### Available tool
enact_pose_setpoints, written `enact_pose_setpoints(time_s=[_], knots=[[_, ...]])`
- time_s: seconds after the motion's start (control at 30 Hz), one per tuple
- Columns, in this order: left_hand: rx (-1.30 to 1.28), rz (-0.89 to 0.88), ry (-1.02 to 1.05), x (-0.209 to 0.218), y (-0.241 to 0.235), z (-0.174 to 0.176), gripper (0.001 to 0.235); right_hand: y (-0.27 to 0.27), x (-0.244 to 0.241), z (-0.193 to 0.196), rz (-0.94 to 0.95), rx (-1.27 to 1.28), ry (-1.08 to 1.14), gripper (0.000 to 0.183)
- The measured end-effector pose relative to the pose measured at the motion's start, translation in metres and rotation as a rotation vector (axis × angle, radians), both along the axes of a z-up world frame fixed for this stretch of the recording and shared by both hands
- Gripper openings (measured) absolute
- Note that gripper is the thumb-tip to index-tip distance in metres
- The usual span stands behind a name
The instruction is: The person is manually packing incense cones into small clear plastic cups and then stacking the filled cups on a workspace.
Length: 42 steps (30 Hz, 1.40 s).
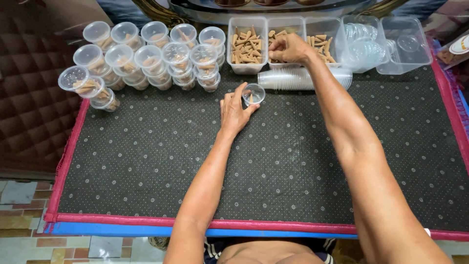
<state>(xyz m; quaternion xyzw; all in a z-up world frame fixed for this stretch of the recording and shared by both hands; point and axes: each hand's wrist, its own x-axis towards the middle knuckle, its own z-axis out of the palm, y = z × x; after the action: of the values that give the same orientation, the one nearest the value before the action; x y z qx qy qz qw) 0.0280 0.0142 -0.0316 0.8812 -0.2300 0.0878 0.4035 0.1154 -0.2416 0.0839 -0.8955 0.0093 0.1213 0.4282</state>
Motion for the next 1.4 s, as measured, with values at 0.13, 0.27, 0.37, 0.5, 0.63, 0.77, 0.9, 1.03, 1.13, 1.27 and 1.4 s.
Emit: enact_pose_setpoints(time_s=[0.13, 0.27, 0.37, 0.5, 0.63, 0.77, 0.9, 1.03, 1.13, 1.27, 1.4], knots=[[0.006, 0.004, -0.017, 0.0, 0.0, -0.001, 0.087, 0.0, 0.0, -0.001, -0.057, 0.121, -0.029, 0.012], [0.0, 0.001, 0.002, -0.001, 0.001, 0.005, 0.083, 0.01, -0.025, 0.023, -0.117, 0.164, -0.08, 0.01], [0.016, -0.001, 0.032, 0.0, 0.001, 0.007, 0.078, 0.028, -0.063, 0.049, -0.117, 0.143, -0.189, 0.01], [0.028, 0.001, 0.033, 0.0, 0.001, 0.007, 0.075, 0.042, -0.096, 0.031, 0.169, 0.039, -0.33, 0.011], [-0.055, -0.002, 0.125, -0.003, 0.005, 0.008, 0.072, 0.051, -0.103, -0.031, 0.088, -0.009, -0.465, 0.022], [-0.051, -0.011, 0.142, -0.006, 0.006, 0.014, 0.069, 0.06, -0.123, -0.045, 0.002, 0.005, -0.552, 0.02], [-0.055, -0.061, 0.183, -0.002, 0.012, 0.012, 0.064, 0.058, -0.141, -0.068, -0.079, -0.026, -0.637, 0.009], [-0.031, -0.135, 0.202, -0.001, 0.022, 0.013, 0.067, 0.071, -0.163, -0.071, -0.132, 0.045, -0.541, 0.026], [-0.04, -0.163, 0.235, -0.008, 0.026, 0.024, 0.074, 0.081, -0.169, -0.07, -0.163, 0.139, -0.509, 0.032], [-0.077, -0.176, 0.248, -0.013, 0.025, 0.039, 0.088, 0.085, -0.167, -0.071, -0.164, 0.199, -0.517, 0.03], [-0.048, -0.158, 0.21, -0.015, 0.02, 0.035, 0.091, 0.083, -0.167, -0.079, -0.178, 0.2, -0.52, 0.028]])
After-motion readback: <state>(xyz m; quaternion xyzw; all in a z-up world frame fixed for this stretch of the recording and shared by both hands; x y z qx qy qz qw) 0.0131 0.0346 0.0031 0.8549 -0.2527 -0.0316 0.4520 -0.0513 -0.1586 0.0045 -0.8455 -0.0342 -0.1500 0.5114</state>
